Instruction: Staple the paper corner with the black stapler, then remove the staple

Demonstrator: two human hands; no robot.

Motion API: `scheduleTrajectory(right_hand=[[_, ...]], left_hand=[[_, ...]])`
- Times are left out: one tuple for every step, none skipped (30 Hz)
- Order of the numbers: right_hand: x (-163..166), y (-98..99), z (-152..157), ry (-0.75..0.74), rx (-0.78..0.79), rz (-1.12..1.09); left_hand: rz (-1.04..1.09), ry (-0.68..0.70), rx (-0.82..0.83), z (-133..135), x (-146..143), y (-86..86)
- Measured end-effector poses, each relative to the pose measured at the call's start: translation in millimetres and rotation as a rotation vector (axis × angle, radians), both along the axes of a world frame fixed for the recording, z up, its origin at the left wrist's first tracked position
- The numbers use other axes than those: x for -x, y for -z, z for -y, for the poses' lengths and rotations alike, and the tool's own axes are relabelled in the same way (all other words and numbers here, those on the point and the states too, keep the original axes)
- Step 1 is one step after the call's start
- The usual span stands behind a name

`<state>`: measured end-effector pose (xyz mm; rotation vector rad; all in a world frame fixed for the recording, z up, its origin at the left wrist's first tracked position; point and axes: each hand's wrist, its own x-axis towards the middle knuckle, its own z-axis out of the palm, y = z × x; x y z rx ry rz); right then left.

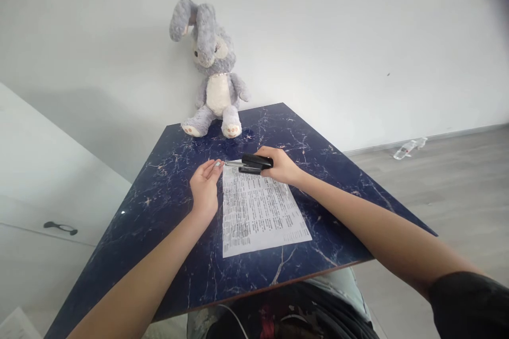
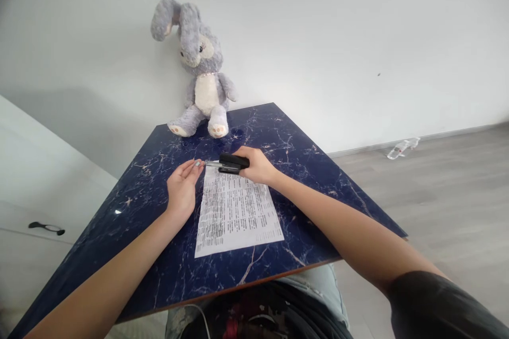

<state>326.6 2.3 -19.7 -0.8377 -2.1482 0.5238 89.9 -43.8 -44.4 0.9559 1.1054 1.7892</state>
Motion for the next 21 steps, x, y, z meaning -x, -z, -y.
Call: scheduleTrajectory(right_hand=[[-0.9, 0.6, -1.8, -0.04, 0.093, 0.004], [-1.8, 1.7, -3.4, -0.081, 0.164, 0.024], [-2.6, 3.0, -4.7, -0.118, 0.209, 0.053], [-3.2, 4.3, -5.5, -0.154, 0.23, 0.086], [-3.5, 5.1, -5.7, -0.193, 0.228, 0.118], [-3.7, 5.3, -5.4, -0.232, 0.203, 0.144], [-3.7, 4.6, -4.5, -0.259, 0.156, 0.154], [-3.6, 3.0, -3.3, -0.268, 0.091, 0.145], [-3.6, 0.6, -1.7, -0.266, 0.014, 0.12], [-3.5, -2.4, 0.2, -0.259, -0.066, 0.084], [-3.3, -5.6, 2.4, -0.25, -0.142, 0.042], [-2.9, -8.6, 4.8, -0.244, -0.212, 0.002], [-2.1, -11.1, 7.4, -0.244, -0.272, -0.031], [-1.1, -13.1, 10.0, -0.254, -0.325, -0.058], [0.5, -14.3, 12.8, -0.268, -0.372, -0.083], [2.5, -15.0, 15.6, -0.284, -0.414, -0.104], [4.8, -15.1, 18.4, -0.305, -0.451, -0.117], [7.3, -15.0, 21.3, -0.332, -0.482, -0.122], [10.0, -14.8, 24.0, -0.358, -0.504, -0.121], [12.5, -14.7, 26.6, -0.375, -0.517, -0.119], [14.7, -14.9, 29.0, -0.38, -0.522, -0.115]], left_hand=[[-0.059, -0.038, -0.053, 2.5, 0.2, -3.8], [-0.117, -0.053, -0.097, 5.6, -0.2, -7.8], [-0.175, -0.05, -0.128, 9.0, -1.4, -11.8], [-0.23, -0.032, -0.144, 12.6, -3.2, -15.3], [-0.283, -0.004, -0.148, 16.3, -5.3, -18.0], [-0.326, 0.029, -0.145, 19.7, -7.7, -19.9], [-0.358, 0.064, -0.137, 22.8, -9.9, -20.8], [-0.375, 0.102, -0.129, 25.4, -11.9, -20.9], [-0.379, 0.139, -0.121, 27.6, -13.5, -20.5], [-0.372, 0.171, -0.115, 29.4, -14.5, -19.7], [-0.364, 0.194, -0.108, 31.0, -14.8, -19.0], [-0.359, 0.208, -0.102, 32.3, -14.7, -18.3], [-0.362, 0.217, -0.1, 33.5, -14.0, -17.9], [-0.377, 0.223, -0.103, 34.5, -13.1, -17.6], [-0.401, 0.229, -0.11, 35.6, -12.2, -17.2], [-0.433, 0.243, -0.121, 36.5, -11.4, -16.7], [-0.47, 0.262, -0.133, 37.3, -10.8, -15.7], [-0.508, 0.282, -0.147, 38.1, -10.7, -14.2], [-0.542, 0.3, -0.16, 38.7, -10.9, -12.2], [-0.569, 0.315, -0.171, 39.2, -11.3, -9.9], [-0.589, 0.322, -0.182, 39.5, -11.9, -7.5]])
